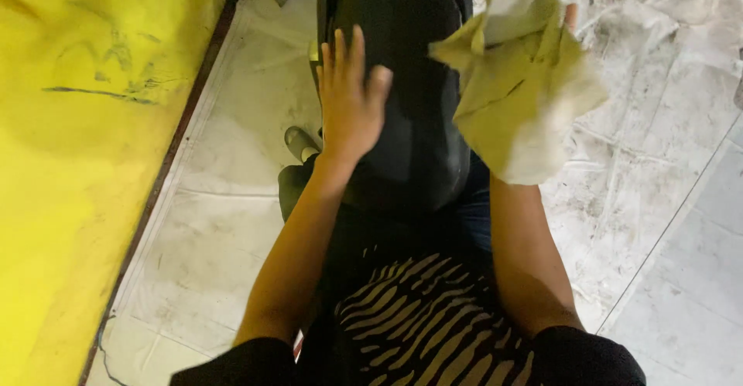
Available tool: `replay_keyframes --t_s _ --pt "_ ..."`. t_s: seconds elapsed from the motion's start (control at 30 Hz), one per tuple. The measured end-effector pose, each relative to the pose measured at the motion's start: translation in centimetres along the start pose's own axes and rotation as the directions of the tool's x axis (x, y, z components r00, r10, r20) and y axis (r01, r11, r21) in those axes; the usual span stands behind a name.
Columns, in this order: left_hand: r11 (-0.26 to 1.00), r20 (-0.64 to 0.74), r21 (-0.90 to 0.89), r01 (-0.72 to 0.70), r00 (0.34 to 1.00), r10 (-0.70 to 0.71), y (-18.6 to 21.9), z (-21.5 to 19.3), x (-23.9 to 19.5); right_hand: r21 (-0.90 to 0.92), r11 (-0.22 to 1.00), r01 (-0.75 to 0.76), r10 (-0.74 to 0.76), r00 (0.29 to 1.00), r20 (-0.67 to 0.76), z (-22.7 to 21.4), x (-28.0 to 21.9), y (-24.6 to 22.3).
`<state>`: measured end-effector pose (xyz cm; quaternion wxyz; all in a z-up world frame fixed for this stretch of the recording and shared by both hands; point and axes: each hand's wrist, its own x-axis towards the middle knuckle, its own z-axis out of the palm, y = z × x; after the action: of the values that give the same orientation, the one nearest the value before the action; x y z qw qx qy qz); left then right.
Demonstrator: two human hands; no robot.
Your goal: The person wipes the black motorcycle seat with a white cloth, cleaning the top surface and edges. They lift the seat to wipe the underside and the area beneath it, then place the seat back down and continue wiping the top surface.
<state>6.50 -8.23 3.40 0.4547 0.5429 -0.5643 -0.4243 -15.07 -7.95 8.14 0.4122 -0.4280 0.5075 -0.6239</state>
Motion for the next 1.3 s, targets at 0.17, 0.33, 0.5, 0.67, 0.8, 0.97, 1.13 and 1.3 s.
replay_keyframes --t_s 0.17,0.33,0.5,0.67,0.8,0.97,1.13,1.3 --pt "0.583 0.223 0.800 -0.142 0.973 -0.068 -3.2 2.8 -1.1 -0.701 0.672 0.237 0.051 0.930 0.363 1.1 -0.2 1.7" --pt "0.525 0.248 0.839 -0.144 0.960 -0.133 -2.2 2.6 -1.4 -0.818 0.424 0.389 0.028 0.897 0.441 1.2 -2.3 5.4" --pt "0.565 0.200 0.814 -0.134 0.978 -0.057 -2.9 3.0 -1.6 -0.782 0.476 0.402 -0.158 0.914 0.373 3.1 2.8 6.5" --pt "0.718 0.109 0.689 -0.101 0.993 0.035 -2.9 2.9 -1.8 -0.589 0.506 0.630 -0.365 0.775 0.516 6.3 10.0 8.0" --pt "0.721 0.065 0.690 -0.067 0.997 0.031 -2.3 2.8 -1.6 -0.602 0.529 0.598 -0.440 0.800 0.408 8.0 10.8 8.9" --pt "0.878 -0.124 0.478 -0.028 0.987 0.099 -2.3 2.8 -2.1 -0.776 0.425 0.466 -0.142 0.881 0.451 5.0 7.7 9.1" --pt "0.942 -0.241 0.334 -0.041 0.962 0.127 -4.6 3.4 -2.3 -0.691 0.426 0.584 -0.185 0.804 0.566 2.2 -0.3 7.6" --pt "0.958 -0.442 0.282 -0.041 0.881 0.168 -6.1 3.9 -2.4 -0.493 0.375 0.785 -0.246 0.598 0.763 2.0 1.9 11.3"
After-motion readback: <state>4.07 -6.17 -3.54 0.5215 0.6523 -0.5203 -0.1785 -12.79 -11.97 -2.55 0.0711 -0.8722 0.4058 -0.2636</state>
